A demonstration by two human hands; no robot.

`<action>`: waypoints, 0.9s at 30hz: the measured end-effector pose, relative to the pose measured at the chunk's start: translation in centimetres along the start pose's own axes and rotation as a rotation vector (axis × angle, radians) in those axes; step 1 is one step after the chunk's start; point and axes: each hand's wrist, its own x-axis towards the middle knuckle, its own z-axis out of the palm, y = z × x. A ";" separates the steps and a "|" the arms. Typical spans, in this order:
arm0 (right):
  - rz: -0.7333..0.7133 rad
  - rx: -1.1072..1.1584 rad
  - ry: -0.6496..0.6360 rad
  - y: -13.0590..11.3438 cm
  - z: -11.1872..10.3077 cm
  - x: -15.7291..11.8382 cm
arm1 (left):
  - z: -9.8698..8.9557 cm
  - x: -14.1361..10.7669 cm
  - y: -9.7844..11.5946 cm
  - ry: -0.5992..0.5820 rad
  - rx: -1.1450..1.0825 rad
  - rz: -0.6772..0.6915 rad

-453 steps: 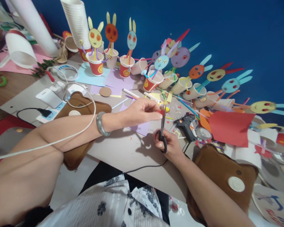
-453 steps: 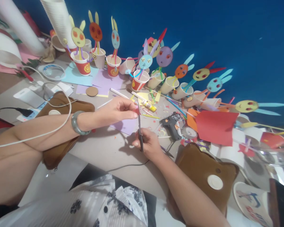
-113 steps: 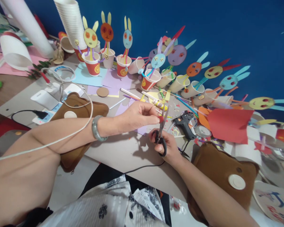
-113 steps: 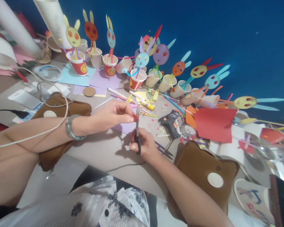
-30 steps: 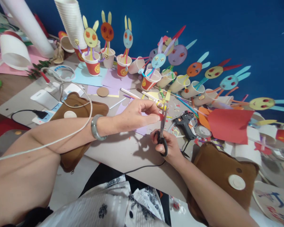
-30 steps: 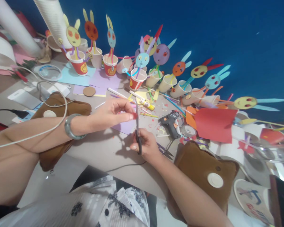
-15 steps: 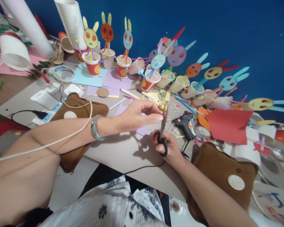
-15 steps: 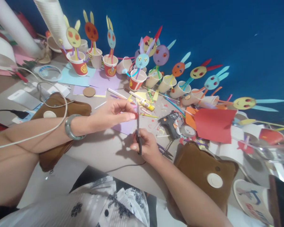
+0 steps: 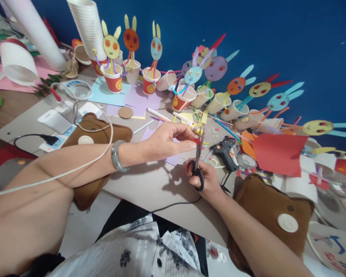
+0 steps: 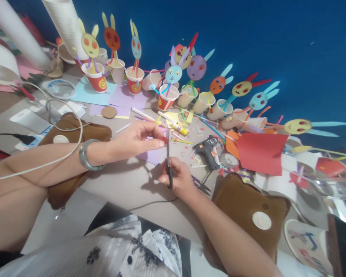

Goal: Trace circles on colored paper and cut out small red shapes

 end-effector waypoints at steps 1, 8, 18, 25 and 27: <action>0.001 0.004 -0.003 0.0 0.0 0.0 | 0.0 0.0 0.0 0.005 -0.002 -0.001; -0.012 0.010 -0.007 0.1 -0.1 -0.1 | 0.0 0.0 0.0 0.018 0.001 -0.017; 0.001 -0.006 0.009 0.3 0.0 0.0 | 0.0 0.0 0.1 0.028 -0.014 -0.022; 0.001 -0.019 0.004 0.2 0.0 -0.2 | 0.0 0.0 0.1 0.044 -0.007 -0.027; 0.002 -0.028 0.007 0.3 0.0 -0.2 | 0.0 0.0 0.1 0.044 -0.002 -0.028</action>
